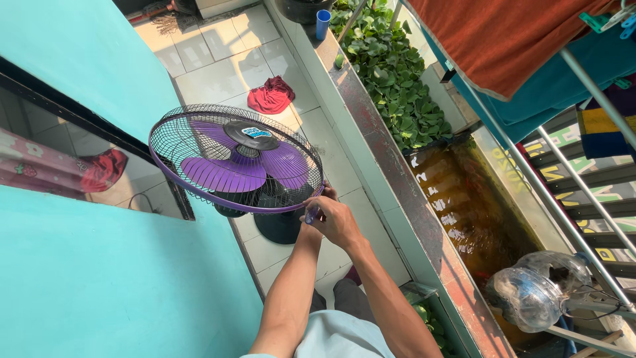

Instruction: The person assembles a purple standing fan on a tiled balcony. They remove the front grille, attach the fan blades to the motor hub, and then reattach the front grille, securing it with a screwdriver.

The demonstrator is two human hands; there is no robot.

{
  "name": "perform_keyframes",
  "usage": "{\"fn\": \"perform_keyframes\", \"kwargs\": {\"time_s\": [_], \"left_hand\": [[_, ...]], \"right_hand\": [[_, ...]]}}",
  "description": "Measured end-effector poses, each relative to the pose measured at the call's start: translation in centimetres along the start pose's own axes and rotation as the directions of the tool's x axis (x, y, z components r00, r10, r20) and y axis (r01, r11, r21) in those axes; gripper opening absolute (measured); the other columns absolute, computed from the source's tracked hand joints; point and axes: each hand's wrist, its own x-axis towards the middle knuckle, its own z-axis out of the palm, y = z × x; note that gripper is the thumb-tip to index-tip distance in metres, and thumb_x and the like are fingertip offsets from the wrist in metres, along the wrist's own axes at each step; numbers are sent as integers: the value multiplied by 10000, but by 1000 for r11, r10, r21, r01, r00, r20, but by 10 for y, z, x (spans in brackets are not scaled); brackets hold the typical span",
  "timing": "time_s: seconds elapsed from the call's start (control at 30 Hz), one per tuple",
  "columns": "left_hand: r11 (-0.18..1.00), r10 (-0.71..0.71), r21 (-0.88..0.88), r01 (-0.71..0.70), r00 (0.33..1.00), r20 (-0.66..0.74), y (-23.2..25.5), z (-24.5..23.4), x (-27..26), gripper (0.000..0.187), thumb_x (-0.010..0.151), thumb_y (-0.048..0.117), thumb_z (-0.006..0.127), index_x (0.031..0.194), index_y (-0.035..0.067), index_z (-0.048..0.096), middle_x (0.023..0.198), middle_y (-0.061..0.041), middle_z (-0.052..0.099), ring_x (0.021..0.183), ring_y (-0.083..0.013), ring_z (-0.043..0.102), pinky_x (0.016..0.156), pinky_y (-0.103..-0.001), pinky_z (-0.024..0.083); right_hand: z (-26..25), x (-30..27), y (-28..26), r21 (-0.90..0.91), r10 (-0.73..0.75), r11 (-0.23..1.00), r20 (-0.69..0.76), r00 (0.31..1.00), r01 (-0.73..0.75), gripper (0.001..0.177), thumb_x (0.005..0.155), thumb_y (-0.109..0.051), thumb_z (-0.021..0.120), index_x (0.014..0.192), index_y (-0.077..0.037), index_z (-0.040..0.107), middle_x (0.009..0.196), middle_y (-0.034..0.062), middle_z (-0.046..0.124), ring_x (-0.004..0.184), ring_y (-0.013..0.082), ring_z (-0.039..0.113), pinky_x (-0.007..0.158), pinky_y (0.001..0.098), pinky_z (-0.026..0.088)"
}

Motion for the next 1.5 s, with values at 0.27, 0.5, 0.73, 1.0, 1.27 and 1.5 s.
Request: {"fn": "perform_keyframes", "kwargs": {"time_s": [0.27,0.5,0.73,1.0,1.27,1.5], "left_hand": [[983,-19,182,-21,976,216,-16,24,-14,477,1110,360,460,1421,0,492,1294,-144,618,1245,-270,585,1142,-345,449],[973,53,182,-143,904,423,-14,-2,8,741,944,528,552,1459,7,438,1378,-133,596,1306,-238,548,1179,-384,329],[947,-148,312,-75,762,630,-6,-7,18,722,1040,570,515,1539,56,428,1434,-75,602,1422,-188,532,1276,-336,324],[977,69,139,-160,861,504,-31,16,11,728,920,493,622,1418,-7,443,1383,-119,580,1334,-222,480,1165,-365,346],[858,239,228,-460,751,616,-18,-20,20,311,1063,312,516,1272,87,568,1345,-58,611,1376,-276,467,1168,-446,346],[913,132,296,-281,889,438,-2,-25,11,301,1076,316,510,1257,81,564,1294,-50,616,1326,-240,492,1186,-436,339]], "right_hand": [[-21,2,-18,-80,-186,978,96,978,194,447,878,-7,723,1313,-101,679,1284,110,661,1121,284,653,941,416,563],[-13,6,-6,-116,-50,991,149,988,68,363,863,-96,775,1215,-141,694,1244,7,720,993,211,727,918,360,598],[-15,-1,-19,-220,-312,923,55,949,316,385,810,-36,762,1184,-125,731,1166,64,718,1009,300,701,891,426,555],[-10,1,-13,-166,-113,977,121,986,132,366,873,-80,749,1229,-112,669,1215,43,714,949,256,706,957,410,561],[1,2,-16,-270,-201,940,59,978,210,445,828,-62,753,1258,-163,706,1189,77,679,1074,292,666,969,434,533],[-9,-2,-5,-152,-254,952,97,962,266,424,818,-24,744,1229,-119,701,1190,105,640,1020,297,664,885,409,559]]}}
